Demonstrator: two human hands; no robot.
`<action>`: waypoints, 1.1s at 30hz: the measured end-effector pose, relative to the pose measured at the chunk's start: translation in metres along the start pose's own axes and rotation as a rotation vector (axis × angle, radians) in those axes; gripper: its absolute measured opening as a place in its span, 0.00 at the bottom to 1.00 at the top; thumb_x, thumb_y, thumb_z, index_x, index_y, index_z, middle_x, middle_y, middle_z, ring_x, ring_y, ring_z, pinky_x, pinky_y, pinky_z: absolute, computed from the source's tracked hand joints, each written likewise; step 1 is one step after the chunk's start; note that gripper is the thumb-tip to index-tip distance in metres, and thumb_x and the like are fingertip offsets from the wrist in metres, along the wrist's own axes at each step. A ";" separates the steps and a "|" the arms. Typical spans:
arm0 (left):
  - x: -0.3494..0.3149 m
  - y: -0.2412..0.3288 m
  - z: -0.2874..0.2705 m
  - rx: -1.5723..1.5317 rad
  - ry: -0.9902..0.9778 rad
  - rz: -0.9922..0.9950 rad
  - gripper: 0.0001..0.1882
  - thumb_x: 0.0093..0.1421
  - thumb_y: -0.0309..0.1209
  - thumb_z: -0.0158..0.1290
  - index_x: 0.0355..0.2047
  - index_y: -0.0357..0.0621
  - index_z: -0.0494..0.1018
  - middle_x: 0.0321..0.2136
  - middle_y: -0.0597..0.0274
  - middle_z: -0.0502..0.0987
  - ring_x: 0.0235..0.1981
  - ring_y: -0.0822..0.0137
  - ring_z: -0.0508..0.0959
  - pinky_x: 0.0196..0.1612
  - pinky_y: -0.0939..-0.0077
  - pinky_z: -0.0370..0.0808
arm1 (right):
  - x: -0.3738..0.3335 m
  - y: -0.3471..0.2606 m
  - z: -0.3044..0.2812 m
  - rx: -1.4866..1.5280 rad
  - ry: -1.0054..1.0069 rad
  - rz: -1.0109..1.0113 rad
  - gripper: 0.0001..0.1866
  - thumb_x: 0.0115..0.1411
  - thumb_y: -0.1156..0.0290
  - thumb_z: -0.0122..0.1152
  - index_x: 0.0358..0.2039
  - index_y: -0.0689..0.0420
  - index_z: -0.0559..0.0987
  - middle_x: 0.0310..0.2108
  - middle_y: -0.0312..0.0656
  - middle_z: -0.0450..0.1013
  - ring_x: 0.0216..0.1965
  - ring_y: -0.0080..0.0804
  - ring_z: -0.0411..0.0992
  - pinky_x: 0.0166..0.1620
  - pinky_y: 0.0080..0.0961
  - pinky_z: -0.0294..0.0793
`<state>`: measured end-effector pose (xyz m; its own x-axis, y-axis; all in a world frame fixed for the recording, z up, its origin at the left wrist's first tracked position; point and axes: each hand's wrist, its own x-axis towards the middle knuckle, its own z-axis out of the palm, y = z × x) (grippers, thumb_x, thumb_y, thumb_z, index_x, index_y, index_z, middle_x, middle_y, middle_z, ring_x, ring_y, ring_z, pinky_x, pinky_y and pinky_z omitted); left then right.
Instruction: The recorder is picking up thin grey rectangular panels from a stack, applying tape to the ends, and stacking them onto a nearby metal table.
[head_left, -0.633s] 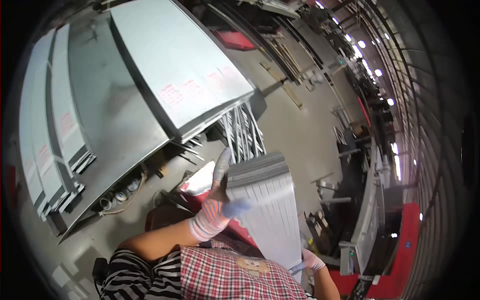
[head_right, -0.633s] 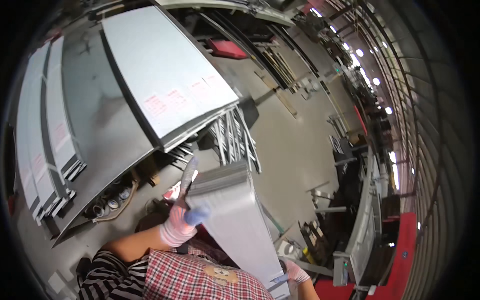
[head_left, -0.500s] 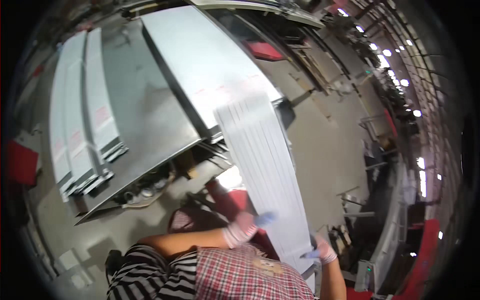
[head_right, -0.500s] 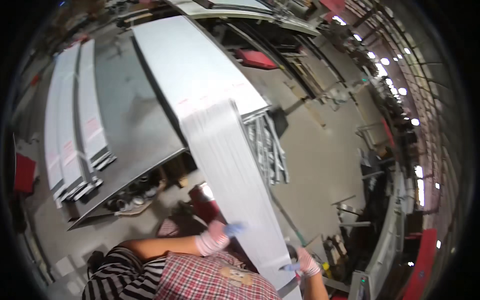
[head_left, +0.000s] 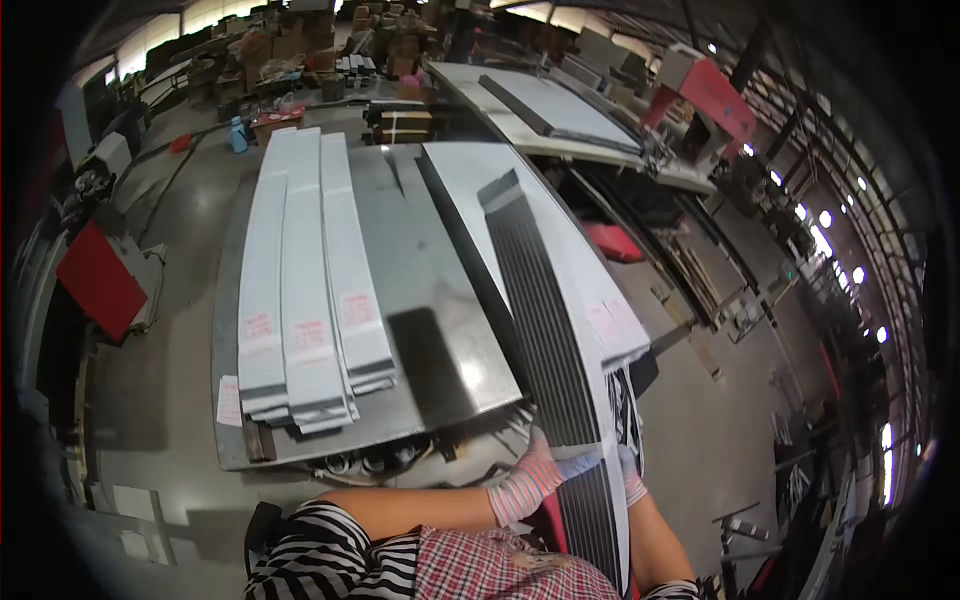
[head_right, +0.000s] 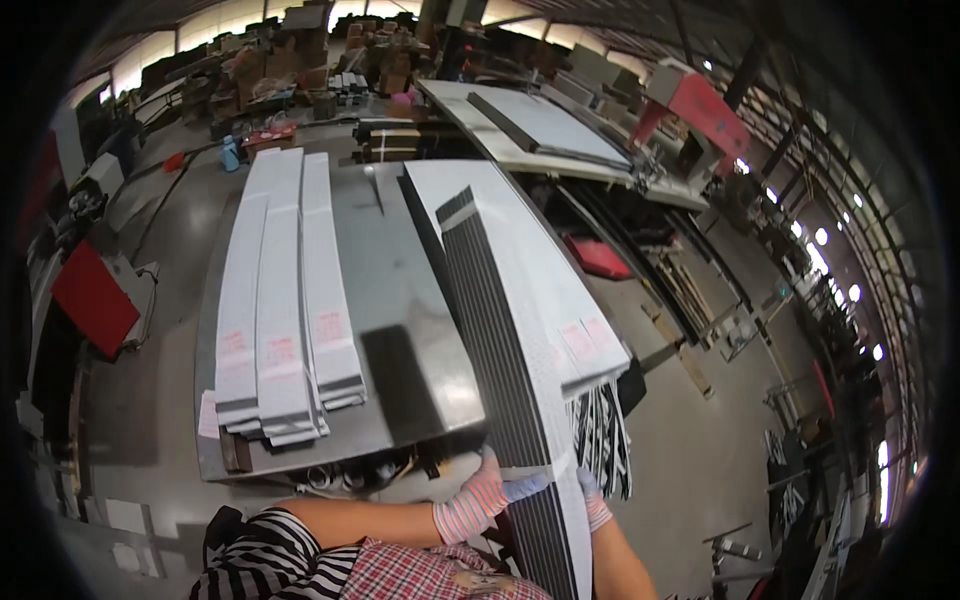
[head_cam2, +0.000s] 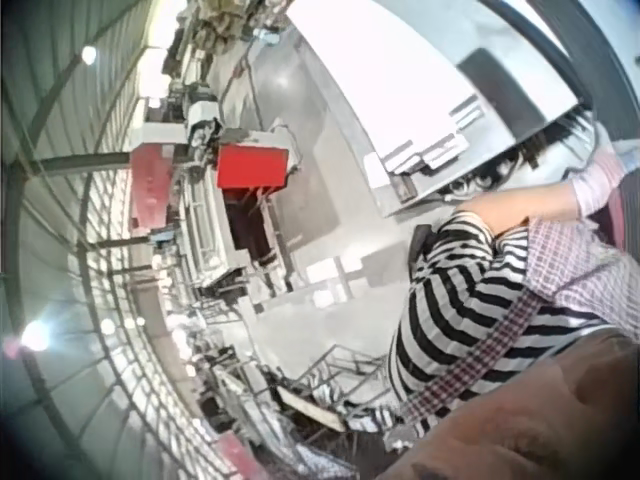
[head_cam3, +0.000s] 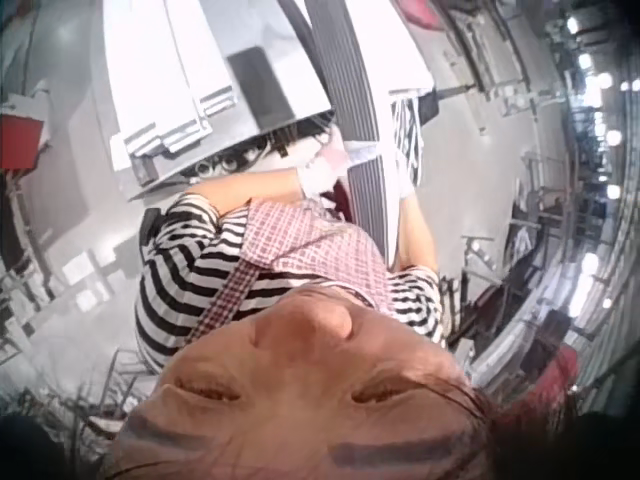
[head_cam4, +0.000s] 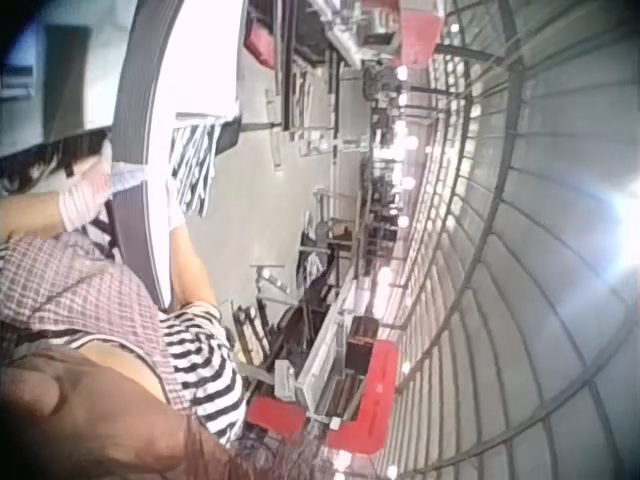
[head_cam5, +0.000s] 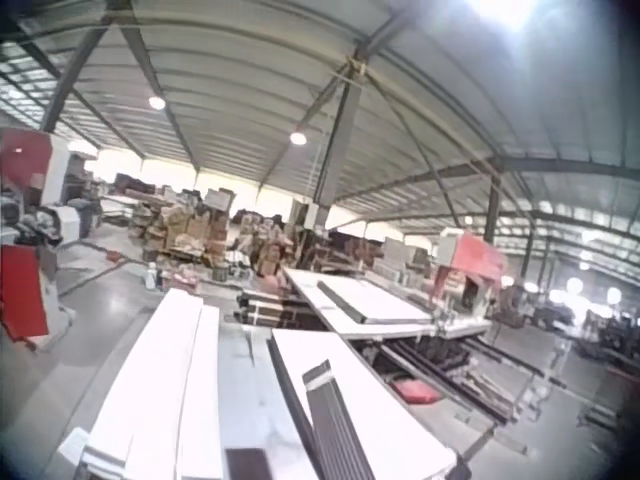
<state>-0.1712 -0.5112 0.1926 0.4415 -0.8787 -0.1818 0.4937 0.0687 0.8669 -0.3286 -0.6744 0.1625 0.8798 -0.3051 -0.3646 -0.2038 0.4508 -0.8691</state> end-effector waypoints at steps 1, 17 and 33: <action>-0.001 0.007 -0.008 -0.138 -0.001 -0.031 0.72 0.50 0.51 0.71 0.69 0.33 0.24 0.62 0.44 0.65 0.59 0.62 0.71 0.61 0.68 0.69 | 0.016 0.001 0.006 0.046 -0.015 0.033 0.56 0.50 0.34 0.63 0.67 0.65 0.61 0.61 0.51 0.68 0.60 0.40 0.69 0.63 0.37 0.67; 0.141 0.077 -0.219 -0.238 0.514 -0.004 0.57 0.48 0.54 0.69 0.69 0.48 0.49 0.65 0.51 0.62 0.67 0.59 0.59 0.67 0.57 0.58 | -0.028 0.038 -0.031 -0.523 -0.265 0.234 0.43 0.57 0.65 0.60 0.69 0.66 0.56 0.65 0.47 0.64 0.65 0.35 0.63 0.65 0.34 0.62; 0.100 0.098 -0.347 1.935 0.452 0.174 0.40 0.61 0.60 0.49 0.67 0.53 0.60 0.67 0.53 0.60 0.69 0.51 0.57 0.70 0.43 0.49 | 0.261 0.045 0.158 -0.593 -0.132 -0.095 0.31 0.63 0.58 0.63 0.60 0.65 0.71 0.58 0.51 0.71 0.59 0.37 0.69 0.62 0.31 0.66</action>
<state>0.1811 -0.4288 0.0982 0.6624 -0.7377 0.1310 -0.7489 -0.6570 0.0872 -0.0407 -0.6017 0.0815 0.9438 -0.1972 -0.2652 -0.2929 -0.1278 -0.9476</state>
